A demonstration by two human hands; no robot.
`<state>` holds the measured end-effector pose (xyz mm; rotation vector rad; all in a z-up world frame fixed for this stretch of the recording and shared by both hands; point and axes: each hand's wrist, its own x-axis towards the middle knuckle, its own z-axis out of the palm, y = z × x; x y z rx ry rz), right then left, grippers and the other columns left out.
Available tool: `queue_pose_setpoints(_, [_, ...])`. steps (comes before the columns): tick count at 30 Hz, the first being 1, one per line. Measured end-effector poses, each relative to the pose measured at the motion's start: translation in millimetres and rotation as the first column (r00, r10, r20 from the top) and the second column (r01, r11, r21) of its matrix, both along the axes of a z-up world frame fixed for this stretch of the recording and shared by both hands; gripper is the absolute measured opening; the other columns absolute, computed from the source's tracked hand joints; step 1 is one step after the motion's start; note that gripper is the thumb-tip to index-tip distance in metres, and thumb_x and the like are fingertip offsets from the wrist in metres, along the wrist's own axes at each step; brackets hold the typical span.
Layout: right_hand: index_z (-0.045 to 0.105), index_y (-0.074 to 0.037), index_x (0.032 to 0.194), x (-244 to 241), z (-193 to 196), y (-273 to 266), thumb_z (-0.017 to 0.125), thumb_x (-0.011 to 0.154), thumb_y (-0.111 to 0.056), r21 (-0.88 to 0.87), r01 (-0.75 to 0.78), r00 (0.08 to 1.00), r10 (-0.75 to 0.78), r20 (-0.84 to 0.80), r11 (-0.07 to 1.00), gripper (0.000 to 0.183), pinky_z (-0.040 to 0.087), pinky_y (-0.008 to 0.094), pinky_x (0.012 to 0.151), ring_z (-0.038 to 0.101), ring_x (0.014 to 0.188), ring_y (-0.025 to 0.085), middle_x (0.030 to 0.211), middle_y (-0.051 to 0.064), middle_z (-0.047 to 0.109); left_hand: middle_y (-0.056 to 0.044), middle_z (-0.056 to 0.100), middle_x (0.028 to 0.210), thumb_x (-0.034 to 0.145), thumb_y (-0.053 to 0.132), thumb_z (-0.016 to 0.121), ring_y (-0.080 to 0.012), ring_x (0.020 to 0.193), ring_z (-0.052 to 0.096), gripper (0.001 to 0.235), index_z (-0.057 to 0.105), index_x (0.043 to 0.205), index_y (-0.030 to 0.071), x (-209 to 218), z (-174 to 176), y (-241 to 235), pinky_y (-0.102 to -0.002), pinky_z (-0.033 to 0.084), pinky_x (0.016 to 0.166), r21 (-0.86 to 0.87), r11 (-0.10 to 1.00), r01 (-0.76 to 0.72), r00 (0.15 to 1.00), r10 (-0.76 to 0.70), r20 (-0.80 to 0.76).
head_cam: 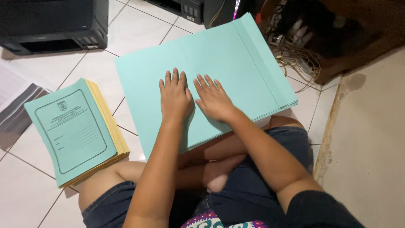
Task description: Folding green cardstock folders and stacking them neatly on the floor.
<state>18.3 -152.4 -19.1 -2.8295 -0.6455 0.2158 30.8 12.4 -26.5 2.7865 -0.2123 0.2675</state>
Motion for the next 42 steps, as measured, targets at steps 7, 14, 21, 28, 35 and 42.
queue_pose_setpoints(7, [0.021, -0.012, 0.165, 110.7, -20.8, 26.0, 0.035, 0.108, -0.043, -0.045, -0.001, 1.000, 0.002, 0.021, 0.999, 0.066, 0.011, 0.054, 0.127, 0.013, 0.158, 0.034, 0.172, 0.012, 0.018, -0.017, 0.044, 0.158, 0.096, 0.017, 0.046, -0.0360, 0.149, 0.034, 0.054, 0.048, 0.149, 0.004, 4.5, -11.6, 1.2, -0.055, 0.024, 0.121, -0.018, 1.000, -0.005, 0.999, 0.006, 0.047])
queue_pose_setpoints(14, [0.026, -0.009, 0.162, 172.3, -26.7, 57.2, 0.032, 0.107, -0.042, -0.007, 0.073, 0.993, -0.073, 0.094, 0.997, 0.064, 0.009, 0.049, 0.126, 0.012, 0.157, 0.028, 0.170, 0.009, 0.023, -0.017, 0.048, 0.155, 0.091, 0.012, 0.049, -0.0354, 0.148, 0.036, 0.054, 0.051, 0.144, 0.001, 2.5, -3.6, -2.6, -0.053, 0.023, 0.121, -0.059, 0.998, -0.035, 0.997, 0.039, 0.066])
queue_pose_setpoints(21, [0.033, -0.007, 0.157, 159.1, -11.7, 59.0, 0.034, 0.106, -0.037, 0.051, 0.098, 0.975, -0.106, 0.198, 0.994, 0.059, 0.012, 0.045, 0.124, 0.016, 0.155, 0.024, 0.167, 0.007, 0.028, -0.019, 0.054, 0.149, 0.085, 0.007, 0.055, -0.0372, 0.145, 0.040, 0.053, 0.057, 0.138, -0.003, 3.4, 0.5, -5.7, -0.054, 0.026, 0.118, -0.087, 0.994, -0.066, 0.987, 0.078, 0.143])
queue_pose_setpoints(28, [0.030, -0.014, 0.163, 121.0, 7.7, 24.5, 0.029, 0.108, -0.047, 0.032, 0.117, 0.988, -0.120, 0.096, 0.993, 0.063, 0.010, 0.046, 0.129, 0.018, 0.158, 0.027, 0.170, 0.008, 0.026, -0.018, 0.052, 0.153, 0.099, 0.031, 0.049, -0.0350, 0.146, 0.043, 0.053, 0.056, 0.144, 0.006, 5.1, -6.2, -4.3, -0.055, 0.026, 0.119, -0.049, 0.995, -0.089, 0.990, 0.094, 0.108])
queue_pose_setpoints(35, [0.036, -0.012, 0.161, 53.1, 35.9, -38.5, 0.031, 0.109, -0.041, -0.009, 0.260, 0.960, -0.257, 0.112, 0.966, 0.060, 0.014, 0.048, 0.127, 0.023, 0.156, 0.033, 0.167, 0.017, 0.031, -0.022, 0.039, 0.161, 0.090, 0.063, 0.048, -0.0393, 0.153, 0.030, 0.086, 0.048, 0.152, 0.005, -2.0, 18.2, -5.7, -0.059, 0.015, 0.122, -0.044, 0.997, -0.057, 0.997, 0.055, -0.060])
queue_pose_setpoints(42, [0.032, -0.014, 0.162, -10.7, 26.8, -80.0, 0.030, 0.108, -0.045, -0.059, 0.394, 0.918, -0.388, 0.086, 0.917, 0.063, 0.010, 0.050, 0.126, 0.018, 0.157, 0.036, 0.168, 0.019, 0.025, -0.021, 0.033, 0.165, 0.088, 0.075, 0.044, -0.0387, 0.155, 0.024, 0.096, 0.043, 0.156, 0.007, -2.8, 23.4, -5.8, -0.060, 0.010, 0.123, -0.020, 0.998, -0.055, 0.988, 0.051, -0.147])
